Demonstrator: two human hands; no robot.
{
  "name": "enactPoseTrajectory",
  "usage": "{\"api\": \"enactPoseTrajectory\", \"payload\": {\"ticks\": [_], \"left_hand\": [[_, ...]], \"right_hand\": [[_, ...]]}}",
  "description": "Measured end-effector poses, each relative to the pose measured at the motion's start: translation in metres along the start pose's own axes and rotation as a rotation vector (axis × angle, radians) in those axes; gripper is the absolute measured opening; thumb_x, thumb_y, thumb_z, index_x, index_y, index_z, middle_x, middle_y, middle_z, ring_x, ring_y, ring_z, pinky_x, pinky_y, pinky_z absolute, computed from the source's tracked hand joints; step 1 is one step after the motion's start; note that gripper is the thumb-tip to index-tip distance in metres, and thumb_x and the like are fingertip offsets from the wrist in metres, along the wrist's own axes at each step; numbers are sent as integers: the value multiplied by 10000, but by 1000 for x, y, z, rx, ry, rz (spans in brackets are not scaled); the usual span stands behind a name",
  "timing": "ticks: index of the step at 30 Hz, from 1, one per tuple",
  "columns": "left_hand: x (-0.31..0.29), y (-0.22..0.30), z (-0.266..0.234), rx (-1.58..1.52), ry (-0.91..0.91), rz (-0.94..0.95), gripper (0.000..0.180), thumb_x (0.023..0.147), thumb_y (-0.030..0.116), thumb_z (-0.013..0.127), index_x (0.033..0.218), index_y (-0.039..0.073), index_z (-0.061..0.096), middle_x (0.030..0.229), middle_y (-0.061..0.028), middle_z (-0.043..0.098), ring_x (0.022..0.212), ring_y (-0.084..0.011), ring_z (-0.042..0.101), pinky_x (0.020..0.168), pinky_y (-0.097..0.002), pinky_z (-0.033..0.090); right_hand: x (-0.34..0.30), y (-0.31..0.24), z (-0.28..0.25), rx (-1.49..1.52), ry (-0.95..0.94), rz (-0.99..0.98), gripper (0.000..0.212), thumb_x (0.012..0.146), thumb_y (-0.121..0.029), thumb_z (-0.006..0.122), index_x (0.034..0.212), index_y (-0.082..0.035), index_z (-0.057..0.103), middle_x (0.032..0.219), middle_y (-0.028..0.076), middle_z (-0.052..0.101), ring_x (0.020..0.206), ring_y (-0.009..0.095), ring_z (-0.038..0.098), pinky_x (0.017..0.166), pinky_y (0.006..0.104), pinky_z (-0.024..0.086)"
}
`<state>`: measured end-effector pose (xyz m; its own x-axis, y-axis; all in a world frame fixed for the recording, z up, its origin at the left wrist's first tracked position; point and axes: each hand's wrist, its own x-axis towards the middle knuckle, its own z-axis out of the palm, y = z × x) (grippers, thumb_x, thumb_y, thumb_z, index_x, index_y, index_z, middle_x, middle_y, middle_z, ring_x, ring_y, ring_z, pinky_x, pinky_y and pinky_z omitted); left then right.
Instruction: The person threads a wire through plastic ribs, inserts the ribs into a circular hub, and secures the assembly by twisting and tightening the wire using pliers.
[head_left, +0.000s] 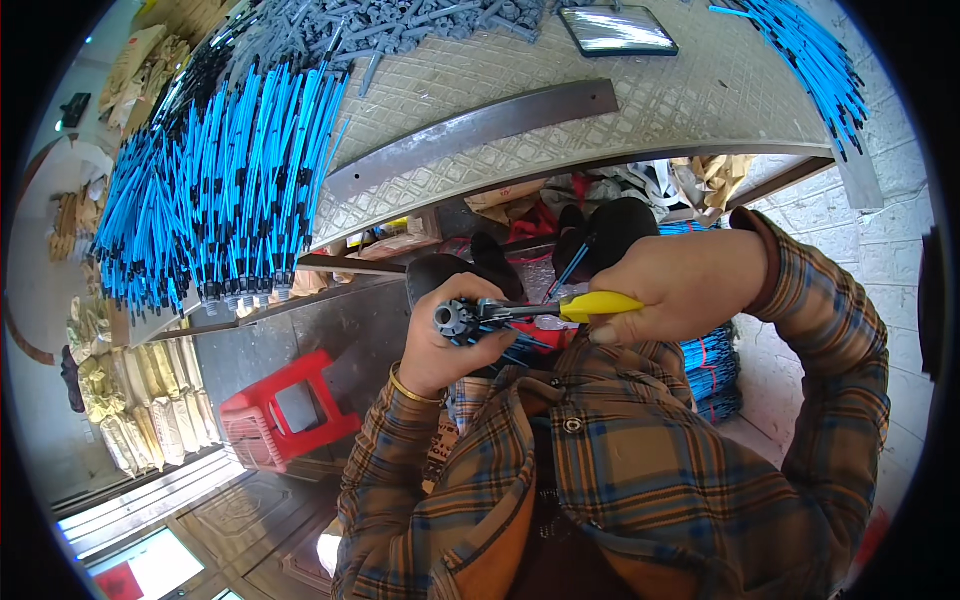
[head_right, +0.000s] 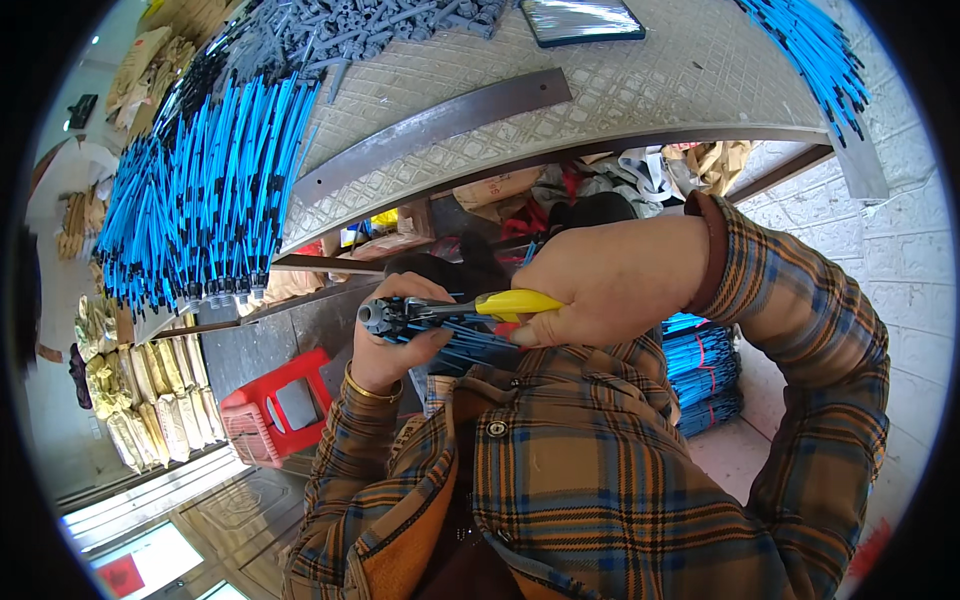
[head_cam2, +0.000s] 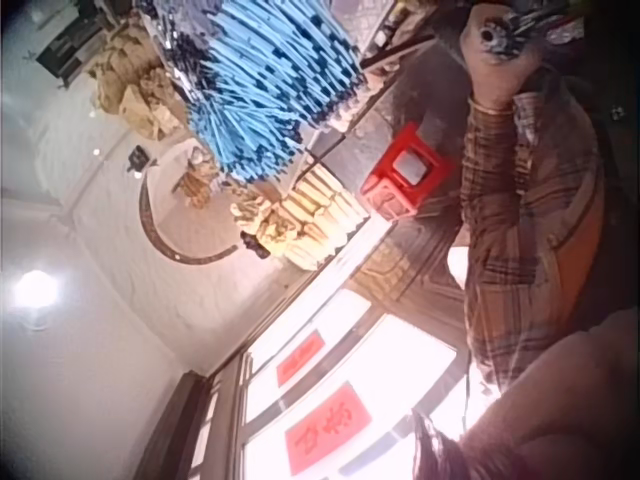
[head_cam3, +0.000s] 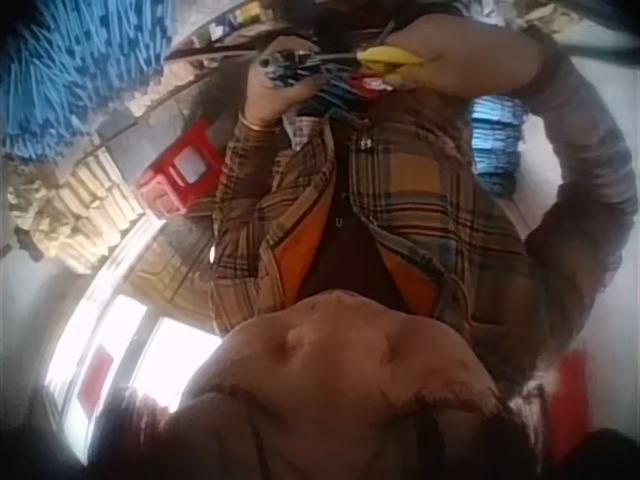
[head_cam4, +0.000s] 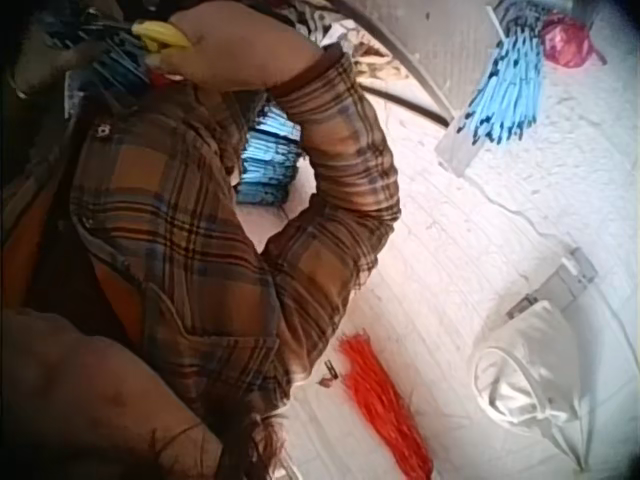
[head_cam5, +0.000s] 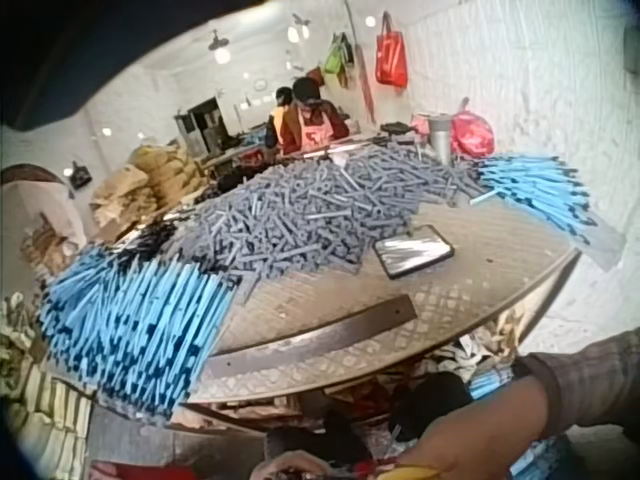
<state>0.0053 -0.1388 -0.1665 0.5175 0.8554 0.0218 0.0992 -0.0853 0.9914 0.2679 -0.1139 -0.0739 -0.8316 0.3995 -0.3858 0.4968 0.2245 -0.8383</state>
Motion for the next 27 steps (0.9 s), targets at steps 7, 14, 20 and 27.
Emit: {"api": "enactPoseTrajectory", "payload": {"ticks": [7,14,20,27], "left_hand": [[0,5,5,-7,37,-30,308,615,-1,701,867,37,527,907,-107,593,819,-152,567,747,-279,450],[-2,6,7,-12,84,-61,299,622,-4,691,871,36,532,891,-87,580,799,-133,547,737,-268,435],[0,3,1,-95,83,-8,275,641,-3,701,864,33,544,874,-59,565,788,-110,536,709,-249,433],[0,-2,-1,-127,33,1,268,650,24,688,865,41,528,895,-103,563,799,-148,537,725,-266,430]], "right_hand": [[-2,-17,-4,-139,-10,99,292,871,-301,542,926,-14,553,707,176,591,667,350,583,586,393,452],[-1,-20,-3,-244,39,99,294,870,-298,544,923,-9,552,709,184,590,674,349,587,593,388,460],[28,53,25,97,71,-117,296,885,-289,548,959,-3,573,700,116,612,637,205,606,582,325,464],[90,97,108,755,203,-130,272,889,-285,563,824,-25,608,634,-15,545,602,57,481,553,244,418]]}}
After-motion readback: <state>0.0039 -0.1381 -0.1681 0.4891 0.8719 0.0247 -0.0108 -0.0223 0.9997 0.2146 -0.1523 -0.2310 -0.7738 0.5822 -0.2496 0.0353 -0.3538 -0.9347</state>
